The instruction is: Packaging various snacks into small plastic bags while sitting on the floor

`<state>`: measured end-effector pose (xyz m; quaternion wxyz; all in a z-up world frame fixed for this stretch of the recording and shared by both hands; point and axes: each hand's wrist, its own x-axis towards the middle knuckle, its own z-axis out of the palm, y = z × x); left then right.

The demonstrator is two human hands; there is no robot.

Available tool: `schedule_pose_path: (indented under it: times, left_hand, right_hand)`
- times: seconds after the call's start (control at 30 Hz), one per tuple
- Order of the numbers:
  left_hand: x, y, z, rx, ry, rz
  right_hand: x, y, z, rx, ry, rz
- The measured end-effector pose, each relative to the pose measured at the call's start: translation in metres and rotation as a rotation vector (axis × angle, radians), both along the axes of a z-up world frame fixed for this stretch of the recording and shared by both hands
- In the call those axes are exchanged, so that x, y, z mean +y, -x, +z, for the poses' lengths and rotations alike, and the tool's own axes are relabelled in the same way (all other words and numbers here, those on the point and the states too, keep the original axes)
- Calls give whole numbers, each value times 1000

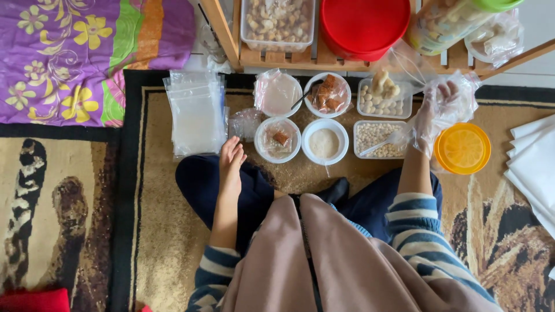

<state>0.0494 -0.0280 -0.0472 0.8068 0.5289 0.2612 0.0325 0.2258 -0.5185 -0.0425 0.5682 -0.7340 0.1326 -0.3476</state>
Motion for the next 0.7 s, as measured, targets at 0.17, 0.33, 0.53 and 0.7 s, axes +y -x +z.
schedule_pose_path:
  times: [0.17,0.33,0.53,0.7]
  left_hand:
    - [-1,-78,-5,0,-573,-224]
    - [-25,-173,-73,86,-1111,-211]
    - [-30,-216,-140,-54,-1667,-108]
    - [-34,-213,-156,-296,-1657,69]
  right_hand:
    - [48,32,59,-432,129,11]
    - [8,50,-77,-294,338,-274]
    - [97,97,17,-240,182,35]
    - [91,121,5,-77,164,144]
